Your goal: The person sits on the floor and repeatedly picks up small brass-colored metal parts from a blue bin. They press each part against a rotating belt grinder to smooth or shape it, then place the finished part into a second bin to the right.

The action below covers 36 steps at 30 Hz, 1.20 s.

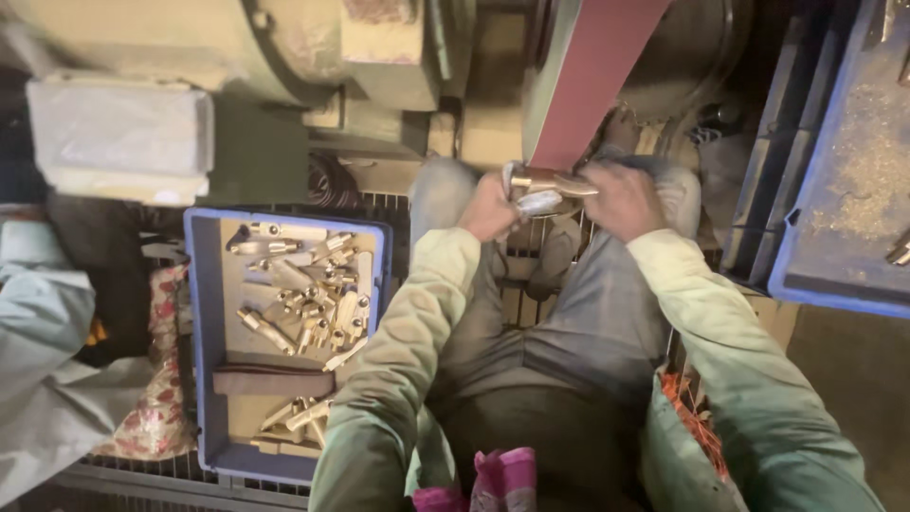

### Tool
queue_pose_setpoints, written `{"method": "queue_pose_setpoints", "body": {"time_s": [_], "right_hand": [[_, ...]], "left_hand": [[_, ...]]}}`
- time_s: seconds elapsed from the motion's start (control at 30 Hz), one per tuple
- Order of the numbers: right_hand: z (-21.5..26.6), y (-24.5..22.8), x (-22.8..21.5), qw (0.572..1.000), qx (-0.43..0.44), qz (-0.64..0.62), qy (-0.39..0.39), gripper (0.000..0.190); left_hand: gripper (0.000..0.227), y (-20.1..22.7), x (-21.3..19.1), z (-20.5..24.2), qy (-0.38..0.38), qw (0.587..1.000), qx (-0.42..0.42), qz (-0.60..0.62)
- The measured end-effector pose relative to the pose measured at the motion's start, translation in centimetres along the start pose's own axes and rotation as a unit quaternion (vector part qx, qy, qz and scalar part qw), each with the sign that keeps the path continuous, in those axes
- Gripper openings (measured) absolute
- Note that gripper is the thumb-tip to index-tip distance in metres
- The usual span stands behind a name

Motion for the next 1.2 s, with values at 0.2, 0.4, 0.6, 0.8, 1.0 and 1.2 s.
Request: {"method": "queue_pose_setpoints", "body": {"time_s": [0.2,0.4,0.6,0.8,1.0,1.2], "right_hand": [[4.4,-1.3,-1.6,0.982,0.082,-0.158,-0.062,0.038],[3.3,2.9,0.8,0.85,0.304,-0.411,-0.129,0.029],[1.4,2.9,2.0,0.778,0.334,-0.52,-0.111,0.015],[1.0,1.9,2.0,0.757,0.357,-0.536,-0.112,0.012],[-0.7,0.1,1.8,0.756,0.367,-0.531,-0.107,0.013],[-2.0,-0.5,2.8,0.745,0.392,-0.533,-0.084,0.021]], "left_hand": [[0.047,0.5,-1.0,1.4,-0.073,0.991,0.088,-0.063],[0.029,-4.0,0.4,-3.3,-0.091,0.995,-0.016,0.031],[0.031,-7.7,1.5,-5.0,0.043,0.988,-0.018,0.148],[0.031,-6.2,1.9,-3.2,0.04,0.971,-0.057,0.23],[0.019,-3.5,0.5,-2.0,0.04,0.972,-0.063,0.223],[0.018,-3.5,-0.6,-1.7,0.058,0.96,-0.045,0.271]]}}
Point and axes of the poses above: each hand's wrist, its own z-axis away from the middle knuckle, its own x-axis out of the palm, y = z × x, the point moved 6 cm from there along -z, towards the middle knuckle, and after that the axes turned 5 degrees about -y, right-handed, at the moved point
